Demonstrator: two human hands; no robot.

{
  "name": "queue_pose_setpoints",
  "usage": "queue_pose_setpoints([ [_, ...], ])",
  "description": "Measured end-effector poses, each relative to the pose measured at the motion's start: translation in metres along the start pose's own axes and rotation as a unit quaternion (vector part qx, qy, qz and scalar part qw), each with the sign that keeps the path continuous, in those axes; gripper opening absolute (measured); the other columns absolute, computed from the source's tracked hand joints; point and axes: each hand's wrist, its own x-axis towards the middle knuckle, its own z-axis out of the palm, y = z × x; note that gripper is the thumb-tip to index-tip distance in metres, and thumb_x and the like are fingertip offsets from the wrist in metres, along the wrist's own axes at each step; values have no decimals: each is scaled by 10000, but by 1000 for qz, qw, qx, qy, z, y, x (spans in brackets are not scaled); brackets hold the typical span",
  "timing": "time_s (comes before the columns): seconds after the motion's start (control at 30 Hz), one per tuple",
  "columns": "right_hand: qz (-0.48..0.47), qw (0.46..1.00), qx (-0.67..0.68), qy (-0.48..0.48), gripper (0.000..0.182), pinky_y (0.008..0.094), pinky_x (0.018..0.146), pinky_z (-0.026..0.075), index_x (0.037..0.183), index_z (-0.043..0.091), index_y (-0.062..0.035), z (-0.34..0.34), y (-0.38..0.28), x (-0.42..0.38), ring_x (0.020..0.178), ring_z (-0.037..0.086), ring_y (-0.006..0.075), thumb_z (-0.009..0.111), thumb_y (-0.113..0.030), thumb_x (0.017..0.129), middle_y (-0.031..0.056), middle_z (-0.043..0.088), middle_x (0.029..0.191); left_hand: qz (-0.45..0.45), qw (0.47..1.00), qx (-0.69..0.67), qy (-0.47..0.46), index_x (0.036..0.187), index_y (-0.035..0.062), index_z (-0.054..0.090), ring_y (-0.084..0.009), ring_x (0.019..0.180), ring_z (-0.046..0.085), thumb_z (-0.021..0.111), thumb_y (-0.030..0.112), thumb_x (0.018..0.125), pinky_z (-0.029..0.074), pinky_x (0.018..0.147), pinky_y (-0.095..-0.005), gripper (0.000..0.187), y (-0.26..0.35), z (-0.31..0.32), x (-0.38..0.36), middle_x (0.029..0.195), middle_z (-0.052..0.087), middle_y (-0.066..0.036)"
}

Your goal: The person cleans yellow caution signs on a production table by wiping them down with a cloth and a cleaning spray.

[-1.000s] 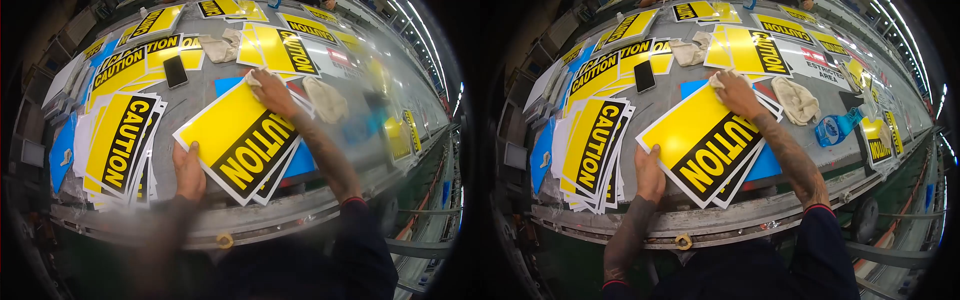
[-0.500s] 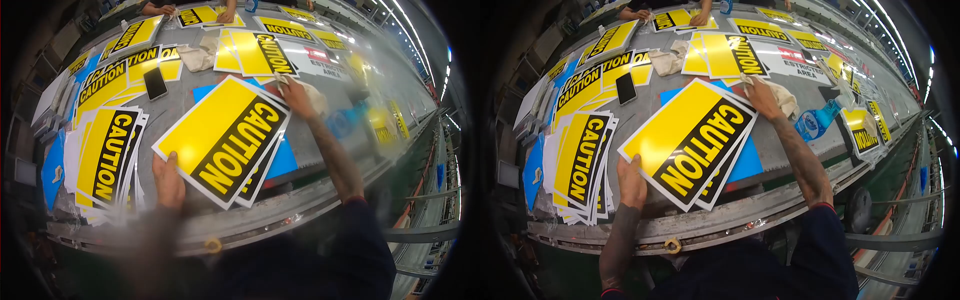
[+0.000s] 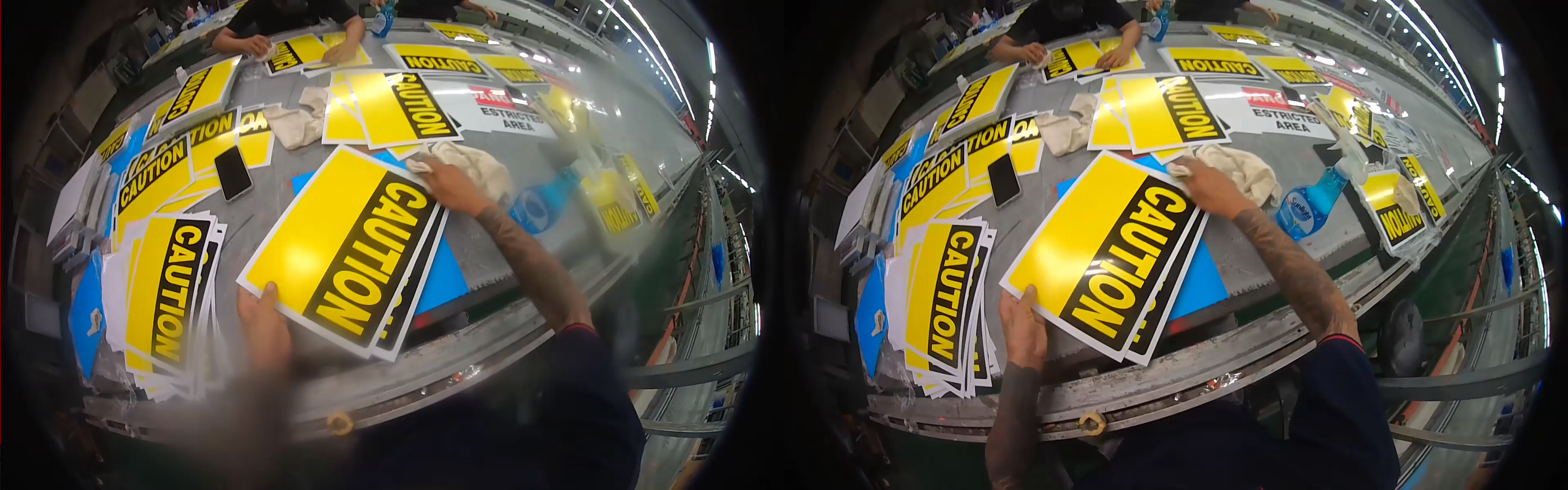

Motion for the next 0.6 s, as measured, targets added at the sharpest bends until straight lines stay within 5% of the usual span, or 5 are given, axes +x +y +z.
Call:
queue_pose_setpoints([
  [0.13, 8, 983, 52, 173, 411, 476, 1025, 534, 1459, 608, -32, -1, 6, -3, 1174, 704, 449, 543, -208, 1093, 289, 732, 1230, -12, 999, -43, -16, 1520, 6, 465, -270, 1363, 633, 516, 7, 1116, 518, 1162, -405, 407, 12, 4, 4, 1484, 615, -170],
  [0.2, -28, 978, 205, 39, 410, 462, 1119, 501, 1467, 616, -29, 8, -67, -37, 1368, 623, 417, 582, -172, 1084, 243, 646, 1478, -29, 999, -44, -3, 1521, 14, 464, -272, 1359, 637, 514, 9, 1116, 527, 1155, -409, 409, 14, 6, -1, 1476, 618, -169],
  [0.23, -218, 971, 71, 66, 492, 462, 1222, 431, 1520, 590, -63, 37, -90, -57, 1521, 493, 378, 638, -126, 1035, 221, 500, 1645, -38, 998, -41, 0, 1522, 17, 463, -272, 1354, 641, 516, 9, 1114, 532, 1149, -411, 411, 19, 11, -5, 1473, 620, -167],
  [0.3, -299, 950, 84, -39, 795, 531, 1314, 291, 1630, 422, -5, 54, -167, -95, 1587, 369, 431, 744, -125, 913, 236, 412, 1685, -32, 998, -51, -34, 1526, 33, 462, -273, 1329, 655, 521, 8, 1110, 552, 1118, -416, 421, 20, 17, -6, 1456, 626, -166],
  [0.6, -265, 960, -81, -34, 701, 649, 1295, 221, 1659, 450, -156, 89, -160, -84, 1610, 341, 368, 608, -393, 1018, 115, 390, 1740, 1, 1000, -25, -13, 1512, 23, 470, -245, 1273, 672, 557, -18, 1090, 573, 1050, -391, 433, 3, -2, 3, 1425, 639, -152],
])
